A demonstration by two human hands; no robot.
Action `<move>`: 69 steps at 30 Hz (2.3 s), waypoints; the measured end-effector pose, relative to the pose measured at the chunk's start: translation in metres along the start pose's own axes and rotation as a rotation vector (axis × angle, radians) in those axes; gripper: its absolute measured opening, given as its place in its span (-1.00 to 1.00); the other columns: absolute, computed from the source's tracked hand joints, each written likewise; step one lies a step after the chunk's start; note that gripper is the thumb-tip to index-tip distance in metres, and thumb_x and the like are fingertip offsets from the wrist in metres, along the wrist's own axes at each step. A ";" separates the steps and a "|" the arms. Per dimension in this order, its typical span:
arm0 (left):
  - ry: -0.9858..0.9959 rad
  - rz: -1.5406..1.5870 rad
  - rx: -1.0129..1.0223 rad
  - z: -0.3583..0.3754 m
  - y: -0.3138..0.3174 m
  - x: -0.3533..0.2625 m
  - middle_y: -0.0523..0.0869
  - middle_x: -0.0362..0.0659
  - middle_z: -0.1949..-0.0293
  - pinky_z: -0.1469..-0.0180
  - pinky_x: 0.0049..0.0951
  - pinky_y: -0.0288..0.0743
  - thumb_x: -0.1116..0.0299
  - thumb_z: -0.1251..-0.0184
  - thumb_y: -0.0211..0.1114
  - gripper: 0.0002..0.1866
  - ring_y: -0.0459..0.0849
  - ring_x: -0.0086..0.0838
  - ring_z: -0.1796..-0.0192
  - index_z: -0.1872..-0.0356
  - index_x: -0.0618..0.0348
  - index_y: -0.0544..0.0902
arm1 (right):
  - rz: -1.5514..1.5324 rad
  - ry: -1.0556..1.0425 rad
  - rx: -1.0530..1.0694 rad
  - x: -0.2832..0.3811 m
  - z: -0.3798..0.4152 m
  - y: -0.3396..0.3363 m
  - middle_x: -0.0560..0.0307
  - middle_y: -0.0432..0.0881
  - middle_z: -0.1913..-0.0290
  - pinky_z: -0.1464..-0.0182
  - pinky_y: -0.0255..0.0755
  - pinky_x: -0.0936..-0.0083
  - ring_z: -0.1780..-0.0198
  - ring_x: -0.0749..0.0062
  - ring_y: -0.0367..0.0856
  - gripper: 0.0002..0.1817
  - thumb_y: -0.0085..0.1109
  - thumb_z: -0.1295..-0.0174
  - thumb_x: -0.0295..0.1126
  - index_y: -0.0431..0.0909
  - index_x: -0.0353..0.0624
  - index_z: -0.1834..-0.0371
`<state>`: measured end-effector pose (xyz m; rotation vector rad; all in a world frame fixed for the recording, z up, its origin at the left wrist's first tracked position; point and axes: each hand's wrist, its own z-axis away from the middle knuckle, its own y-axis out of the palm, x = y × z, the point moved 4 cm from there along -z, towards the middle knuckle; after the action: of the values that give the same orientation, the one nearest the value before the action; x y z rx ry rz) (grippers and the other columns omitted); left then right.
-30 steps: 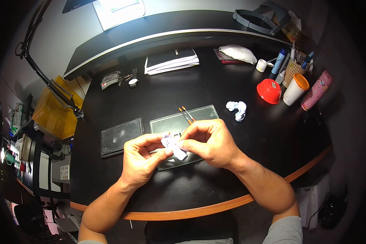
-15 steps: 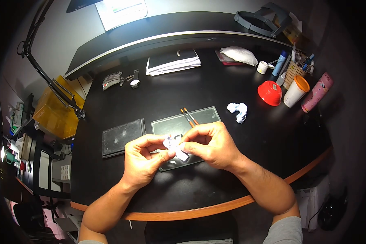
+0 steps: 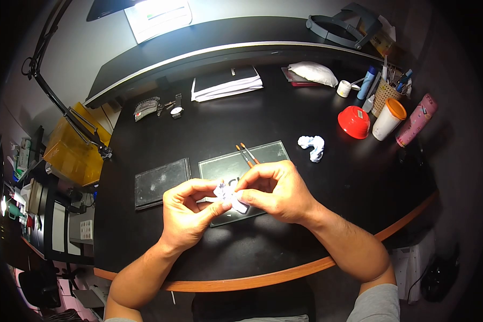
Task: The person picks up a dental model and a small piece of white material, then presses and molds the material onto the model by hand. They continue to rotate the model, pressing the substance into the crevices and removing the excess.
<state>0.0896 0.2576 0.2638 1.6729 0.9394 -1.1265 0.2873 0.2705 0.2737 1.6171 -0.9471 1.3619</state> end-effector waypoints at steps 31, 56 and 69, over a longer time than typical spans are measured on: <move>0.023 -0.110 0.095 0.001 0.005 -0.007 0.76 0.01 -0.05 -0.16 -0.38 0.83 0.77 -0.22 0.49 -0.61 0.79 -0.35 -0.14 -0.08 0.39 0.67 | 0.127 -0.139 0.089 0.001 0.000 0.008 0.22 0.69 0.22 0.03 0.59 0.52 0.16 0.59 0.71 -0.85 0.42 -0.23 -0.57 0.61 -0.24 0.22; 0.103 -0.200 0.070 0.001 0.005 -0.006 0.72 -0.09 -0.02 -0.12 -0.42 0.82 0.72 -0.21 0.53 -0.64 0.79 -0.41 -0.11 -0.02 0.29 0.70 | 0.194 -0.179 0.062 -0.003 -0.001 0.008 0.18 0.71 0.18 0.14 0.60 0.56 0.17 0.57 0.71 -0.80 0.46 -0.27 -0.50 0.65 -0.24 0.11; 0.116 -0.194 0.106 0.001 0.007 -0.008 0.71 -0.08 0.00 -0.12 -0.42 0.81 0.73 -0.18 0.54 -0.67 0.79 -0.41 -0.08 0.03 0.30 0.72 | 0.221 -0.261 0.050 0.003 0.000 0.010 0.16 0.71 0.18 0.11 0.64 0.55 0.13 0.56 0.73 -0.90 0.42 -0.30 -0.55 0.70 -0.27 0.17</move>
<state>0.0931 0.2533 0.2731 1.7777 1.1534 -1.2364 0.2790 0.2660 0.2780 1.8005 -1.2869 1.3489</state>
